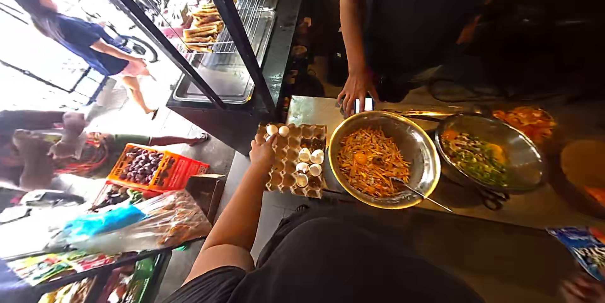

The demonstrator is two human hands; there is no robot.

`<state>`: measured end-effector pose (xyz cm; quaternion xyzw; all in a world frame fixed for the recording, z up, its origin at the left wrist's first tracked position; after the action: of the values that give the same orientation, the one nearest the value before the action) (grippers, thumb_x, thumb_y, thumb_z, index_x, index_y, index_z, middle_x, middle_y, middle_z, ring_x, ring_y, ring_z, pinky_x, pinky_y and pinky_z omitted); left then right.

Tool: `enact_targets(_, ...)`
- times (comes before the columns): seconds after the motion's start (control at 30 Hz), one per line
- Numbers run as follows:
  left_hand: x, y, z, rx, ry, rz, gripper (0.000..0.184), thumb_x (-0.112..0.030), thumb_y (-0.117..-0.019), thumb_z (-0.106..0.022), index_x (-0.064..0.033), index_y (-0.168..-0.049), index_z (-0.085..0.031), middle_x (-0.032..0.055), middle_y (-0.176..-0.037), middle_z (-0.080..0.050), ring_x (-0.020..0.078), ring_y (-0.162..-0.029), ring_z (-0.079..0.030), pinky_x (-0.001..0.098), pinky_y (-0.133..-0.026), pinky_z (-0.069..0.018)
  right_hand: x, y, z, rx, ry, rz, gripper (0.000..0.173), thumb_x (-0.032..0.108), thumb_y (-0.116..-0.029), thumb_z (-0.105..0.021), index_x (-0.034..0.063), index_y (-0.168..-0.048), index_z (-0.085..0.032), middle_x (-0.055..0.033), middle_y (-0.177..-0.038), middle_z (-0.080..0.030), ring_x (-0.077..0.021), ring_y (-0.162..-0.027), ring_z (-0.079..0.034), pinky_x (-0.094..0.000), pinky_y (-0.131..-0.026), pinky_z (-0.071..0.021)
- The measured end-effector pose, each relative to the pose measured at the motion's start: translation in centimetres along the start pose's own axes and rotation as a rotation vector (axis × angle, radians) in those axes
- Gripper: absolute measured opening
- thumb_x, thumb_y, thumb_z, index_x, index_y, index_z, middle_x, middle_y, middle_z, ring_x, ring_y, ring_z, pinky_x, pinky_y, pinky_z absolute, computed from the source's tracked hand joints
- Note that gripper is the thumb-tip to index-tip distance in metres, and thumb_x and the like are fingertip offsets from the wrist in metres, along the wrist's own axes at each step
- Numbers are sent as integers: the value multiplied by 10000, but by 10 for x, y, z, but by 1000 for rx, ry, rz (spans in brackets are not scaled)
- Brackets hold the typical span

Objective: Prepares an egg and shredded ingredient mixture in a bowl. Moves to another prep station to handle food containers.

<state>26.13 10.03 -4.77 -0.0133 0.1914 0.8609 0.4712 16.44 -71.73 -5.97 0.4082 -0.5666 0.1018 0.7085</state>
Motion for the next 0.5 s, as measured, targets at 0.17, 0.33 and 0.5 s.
enact_targets(0.17,79,-6,-15,54,189,238,575,-456,-1076,-411,-129,-1548,-437,326,-1520,-412,543,-1368,-426,751,-1031,-369,10,20,-15,-37,19,-6,312,346,-1125,-373,173,-965,-577,118,-593,-510,36,-419,-450,-110,-424,-408)
enact_targets(0.33,112,2,-52,208,478,282,882,-600,-1077,-112,120,-1370,-530,369,-1373,-545,478,-1320,-526,626,-1106,-394,5,16,-12,-108,49,-17,229,355,-1095,-459,181,-979,-551,120,-610,-480,28,-433,-425,-132,-431,-401)
enact_targets(0.5,58,17,-40,160,539,242,885,-607,-1077,-137,127,-1342,-555,356,-1375,-552,467,-1324,-521,635,-1093,-382,5,4,-6,-232,72,-57,246,338,-1086,-499,105,-1085,-579,62,-684,-496,-14,-477,-427,-172,-463,-400)
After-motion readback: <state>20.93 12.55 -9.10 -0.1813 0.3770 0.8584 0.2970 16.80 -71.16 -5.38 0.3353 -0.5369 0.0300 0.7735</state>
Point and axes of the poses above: each hand's wrist, its own y-axis away from the middle knuckle, its own z-axis out of the back of the hand, x = y × z, the point moved 9 cm from there along -y, towards the middle knuckle
